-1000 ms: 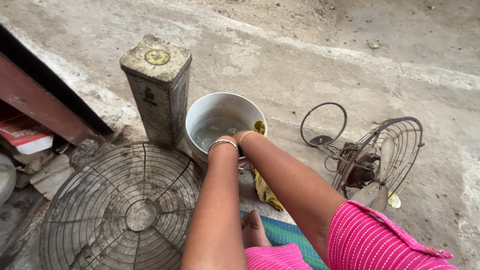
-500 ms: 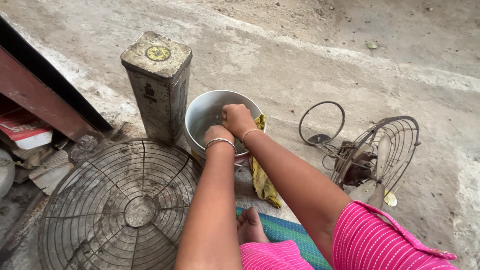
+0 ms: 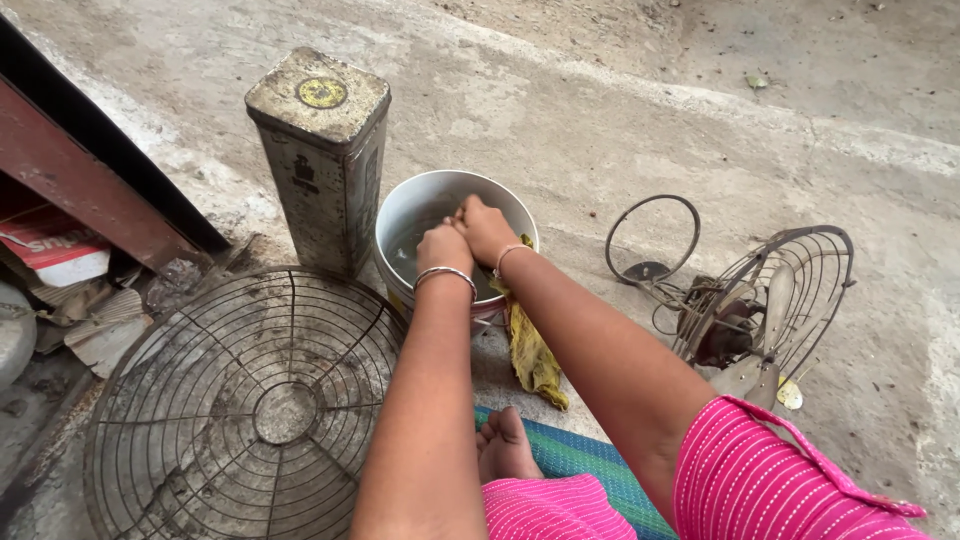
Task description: The person cleans the fan blades with a damp cloth.
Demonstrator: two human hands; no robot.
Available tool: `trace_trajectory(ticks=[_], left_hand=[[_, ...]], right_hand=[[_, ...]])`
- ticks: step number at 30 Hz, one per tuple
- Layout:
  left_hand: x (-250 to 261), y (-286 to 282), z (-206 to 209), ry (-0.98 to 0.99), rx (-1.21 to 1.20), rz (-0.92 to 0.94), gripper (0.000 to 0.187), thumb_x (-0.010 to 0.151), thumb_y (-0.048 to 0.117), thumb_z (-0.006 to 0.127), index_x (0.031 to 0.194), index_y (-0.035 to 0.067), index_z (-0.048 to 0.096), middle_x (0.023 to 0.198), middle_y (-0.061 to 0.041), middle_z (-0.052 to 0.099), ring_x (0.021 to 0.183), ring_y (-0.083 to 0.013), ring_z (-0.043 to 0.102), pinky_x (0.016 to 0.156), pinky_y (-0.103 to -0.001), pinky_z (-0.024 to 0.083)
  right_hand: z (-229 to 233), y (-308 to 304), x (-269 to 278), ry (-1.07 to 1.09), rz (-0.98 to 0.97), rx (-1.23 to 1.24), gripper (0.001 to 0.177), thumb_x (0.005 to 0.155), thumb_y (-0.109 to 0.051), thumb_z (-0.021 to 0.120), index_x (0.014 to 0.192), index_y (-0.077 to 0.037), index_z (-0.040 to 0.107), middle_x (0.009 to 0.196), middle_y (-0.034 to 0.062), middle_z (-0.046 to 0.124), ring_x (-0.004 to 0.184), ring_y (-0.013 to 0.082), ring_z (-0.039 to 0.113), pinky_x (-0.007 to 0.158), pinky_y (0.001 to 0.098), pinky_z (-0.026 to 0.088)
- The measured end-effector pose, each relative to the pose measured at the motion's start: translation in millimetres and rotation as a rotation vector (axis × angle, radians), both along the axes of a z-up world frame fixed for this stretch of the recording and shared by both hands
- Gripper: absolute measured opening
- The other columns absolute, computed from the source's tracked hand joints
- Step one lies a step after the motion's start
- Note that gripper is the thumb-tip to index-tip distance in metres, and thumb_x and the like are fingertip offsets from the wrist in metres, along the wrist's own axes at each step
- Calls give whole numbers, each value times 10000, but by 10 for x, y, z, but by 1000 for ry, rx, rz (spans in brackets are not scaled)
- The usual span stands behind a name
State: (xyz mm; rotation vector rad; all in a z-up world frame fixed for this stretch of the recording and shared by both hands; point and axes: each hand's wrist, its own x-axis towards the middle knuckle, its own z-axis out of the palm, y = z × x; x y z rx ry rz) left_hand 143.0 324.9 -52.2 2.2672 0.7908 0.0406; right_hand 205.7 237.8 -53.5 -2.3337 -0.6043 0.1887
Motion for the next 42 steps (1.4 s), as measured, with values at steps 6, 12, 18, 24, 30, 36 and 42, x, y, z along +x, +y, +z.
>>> trace_trajectory(ticks=[6, 12, 18, 24, 30, 36, 42], left_hand=[[-52, -42, 256, -201, -4, 25, 414, 1090, 262, 401, 1009, -40, 673, 1040, -298, 718, 1009, -458, 705, 842, -509, 588], [-119, -39, 435, -195, 97, -22, 211, 1026, 135, 488, 1031, -18, 632, 1025, -273, 725, 996, -432, 722, 817, -495, 603], [-94, -38, 281, -210, 201, -54, 147, 982, 120, 562, 1045, 1, 622, 1044, -257, 701, 982, -419, 724, 801, -477, 610], [-108, -27, 268, -158, 220, -10, 151, 974, 139, 617, 1065, 24, 651, 1104, -236, 671, 987, -412, 721, 802, -469, 611], [-122, -14, 222, -116, 250, -38, 127, 943, 155, 649, 1012, 67, 708, 1100, -198, 694, 1005, -388, 722, 810, -467, 607], [-168, -9, 372, -42, 227, -54, 145, 940, 189, 670, 1001, 79, 742, 1107, -183, 720, 1035, -364, 726, 812, -446, 617], [-138, 2, 356, -55, 216, -36, 203, 956, 246, 656, 948, 70, 755, 1057, -190, 737, 1009, -379, 728, 799, -462, 614]], right_hand=[[276, -13, -9, 176, -116, -73, 588, 941, -537, 648, 1044, 37, 726, 999, 247, 741, 972, 361, 726, 875, 415, 549], [129, -75, 49, 551, -70, 247, 512, 958, -406, 625, 1032, 86, 743, 948, 201, 762, 848, 248, 724, 754, 391, 559], [-315, -83, 263, 35, 65, 162, 385, 844, -257, 704, 1088, 40, 711, 1016, 235, 750, 936, 335, 718, 817, 414, 559], [-78, -10, 119, 1, -22, -113, 353, 879, -355, 678, 975, -23, 750, 1026, 244, 727, 992, 403, 700, 901, 448, 556], [265, 13, -125, -30, -2, -165, 257, 848, -272, 658, 900, -60, 795, 951, 249, 737, 918, 396, 723, 855, 451, 574], [580, 36, -294, 54, -27, -245, 290, 890, -283, 621, 874, -47, 788, 951, 239, 745, 920, 392, 731, 844, 461, 577], [728, 31, -391, 97, -61, -257, 384, 914, -362, 590, 880, -33, 786, 966, 251, 736, 946, 412, 718, 849, 483, 567]])
